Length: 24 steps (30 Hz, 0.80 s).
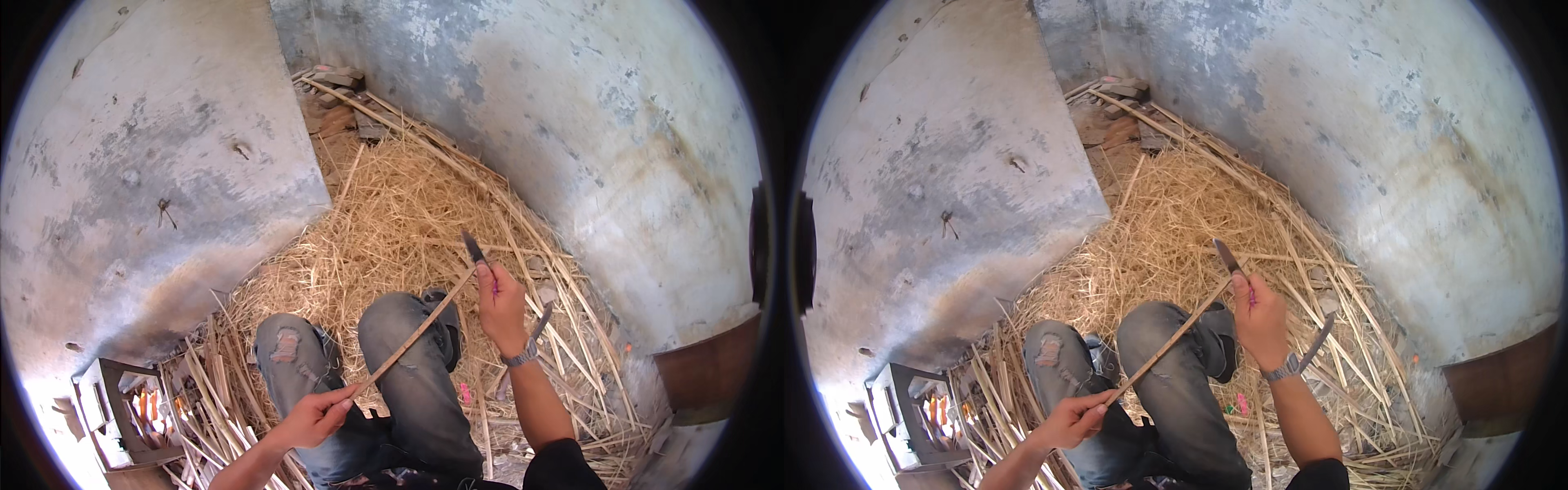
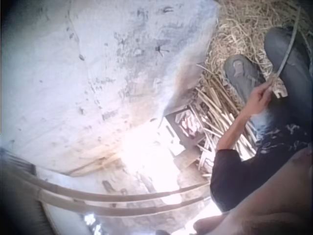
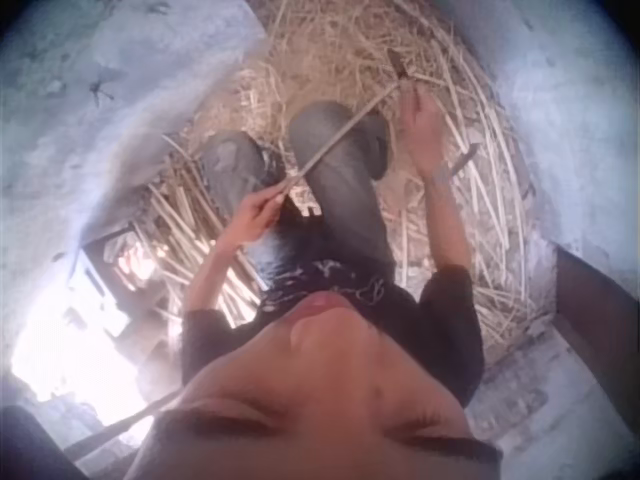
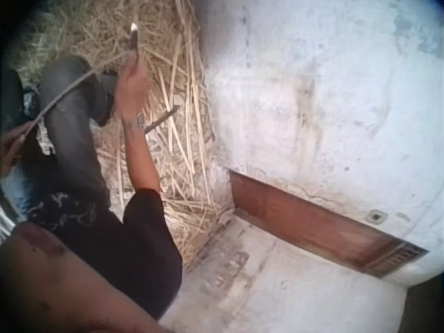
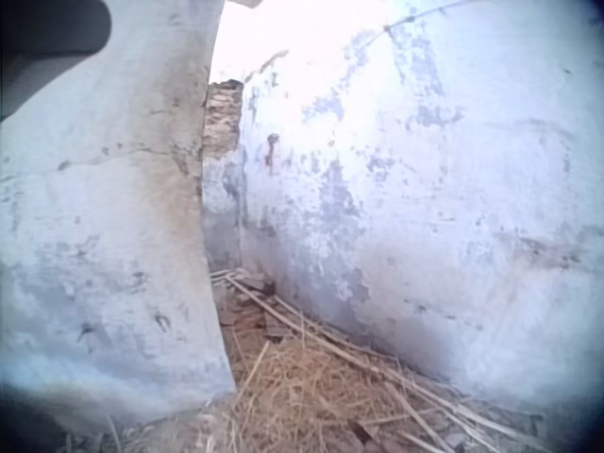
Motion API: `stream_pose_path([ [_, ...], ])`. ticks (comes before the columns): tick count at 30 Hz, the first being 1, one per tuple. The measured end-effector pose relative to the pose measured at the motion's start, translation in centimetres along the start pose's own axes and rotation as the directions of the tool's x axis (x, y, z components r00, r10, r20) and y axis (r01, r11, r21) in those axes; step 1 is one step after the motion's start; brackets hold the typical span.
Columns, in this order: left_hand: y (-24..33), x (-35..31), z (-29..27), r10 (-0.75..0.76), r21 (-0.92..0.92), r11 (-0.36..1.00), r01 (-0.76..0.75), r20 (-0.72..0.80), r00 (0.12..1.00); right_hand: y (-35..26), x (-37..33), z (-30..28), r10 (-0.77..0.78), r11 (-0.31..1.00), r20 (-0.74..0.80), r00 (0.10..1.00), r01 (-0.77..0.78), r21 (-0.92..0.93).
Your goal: The person carves a long wooden stick by repeatedly scraping along its length with a small knife.
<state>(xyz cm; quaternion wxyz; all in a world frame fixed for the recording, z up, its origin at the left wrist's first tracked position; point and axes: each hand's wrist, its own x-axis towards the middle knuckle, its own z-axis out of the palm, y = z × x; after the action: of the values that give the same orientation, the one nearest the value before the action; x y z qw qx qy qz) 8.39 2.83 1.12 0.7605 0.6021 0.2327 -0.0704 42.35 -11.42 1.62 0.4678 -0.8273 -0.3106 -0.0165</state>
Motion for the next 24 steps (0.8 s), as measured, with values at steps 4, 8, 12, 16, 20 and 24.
stream_pose_path([
  [4,-0.4,0.6,0.3,0.014,-0.029,0.999,-0.014,-0.002,1.000,0.5,0.9,1.0,-0.008,1.000,-0.032,0.999,0.007,-0.003],
  [8,-1.5,0.8,0.3,0.024,-0.081,0.996,-0.026,-0.023,0.999,-0.4,-1.1,2.3,-0.103,0.994,0.006,0.995,0.104,-0.028],
  [12,-2.0,0.9,0.8,0.027,-0.147,0.989,-0.033,-0.042,0.999,-0.9,-2.7,2.8,-0.074,0.997,0.056,0.996,0.072,0.038],
  [16,-1.1,1.4,1.6,0.025,-0.224,0.974,-0.031,-0.029,0.999,-1.9,-4.1,2.3,-0.088,0.996,0.185,0.979,0.086,0.016],
  [20,-1.3,2.5,1.8,0.058,-0.165,0.984,-0.062,-0.031,0.998,-3.2,-7.9,3.0,-0.236,0.971,0.356,0.904,0.210,0.112],
  [24,-0.8,3.0,1.8,0.084,-0.094,0.991,-0.092,-0.081,0.993,-3.2,-7.2,2.9,-0.171,0.984,0.356,0.919,0.139,0.114],
])
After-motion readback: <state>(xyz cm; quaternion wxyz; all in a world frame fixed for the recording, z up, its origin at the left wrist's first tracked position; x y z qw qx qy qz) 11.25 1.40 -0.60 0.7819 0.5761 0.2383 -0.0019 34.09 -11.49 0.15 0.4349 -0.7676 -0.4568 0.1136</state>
